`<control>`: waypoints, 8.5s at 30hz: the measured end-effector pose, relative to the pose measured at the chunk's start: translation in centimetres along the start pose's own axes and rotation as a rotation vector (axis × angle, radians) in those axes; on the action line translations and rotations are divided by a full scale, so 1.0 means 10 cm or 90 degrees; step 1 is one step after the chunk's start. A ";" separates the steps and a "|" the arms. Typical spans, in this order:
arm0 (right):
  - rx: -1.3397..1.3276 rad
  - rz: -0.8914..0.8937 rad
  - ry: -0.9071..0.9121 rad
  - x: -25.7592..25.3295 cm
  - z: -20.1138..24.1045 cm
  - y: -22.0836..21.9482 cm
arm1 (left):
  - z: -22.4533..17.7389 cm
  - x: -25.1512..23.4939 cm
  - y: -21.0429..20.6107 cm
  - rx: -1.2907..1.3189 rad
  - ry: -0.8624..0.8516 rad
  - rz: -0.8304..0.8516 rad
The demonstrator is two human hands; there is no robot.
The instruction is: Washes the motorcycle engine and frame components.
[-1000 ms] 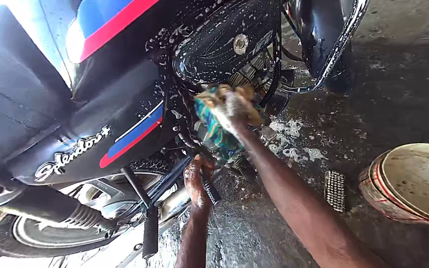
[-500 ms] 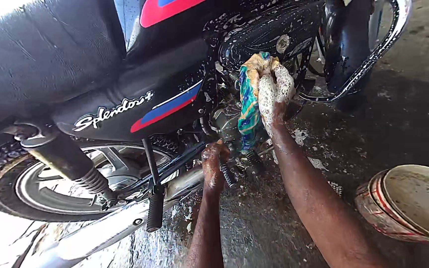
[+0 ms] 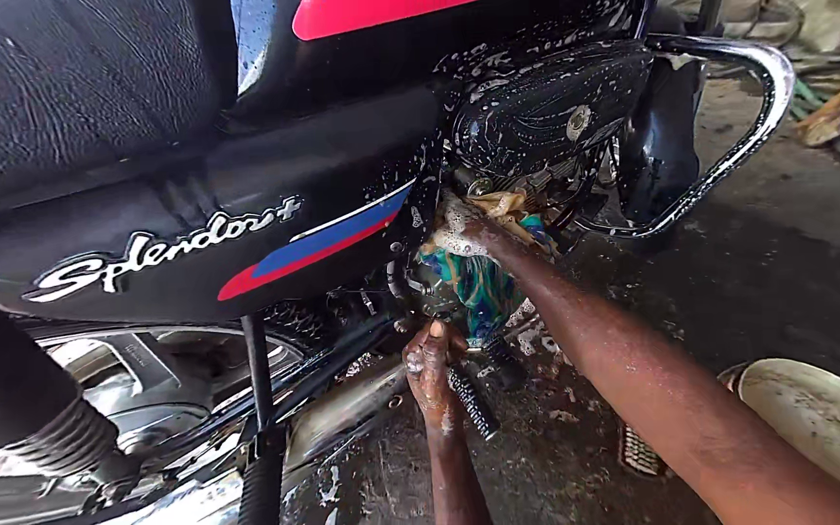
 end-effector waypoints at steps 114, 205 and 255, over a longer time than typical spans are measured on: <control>0.303 -0.107 0.206 0.74 0.31 -0.49 | -0.27 0.07 0.46 0.157 -0.059 0.006; 0.378 -0.117 -0.004 0.77 -0.31 -0.07 | -0.19 0.04 0.45 0.183 -0.060 -0.048; -0.306 -0.249 -0.196 1.00 -1.61 1.34 | -0.16 -0.07 -0.03 0.019 0.034 0.064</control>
Point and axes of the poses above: each hand's wrist, its own x-axis away from the middle knuckle, its own y-axis out of the back of the hand, z = x × y, the point moved 9 cm from there along -x, towards the middle knuckle, and after that the axes turned 9 degrees about -y, right-handed, at the moved point
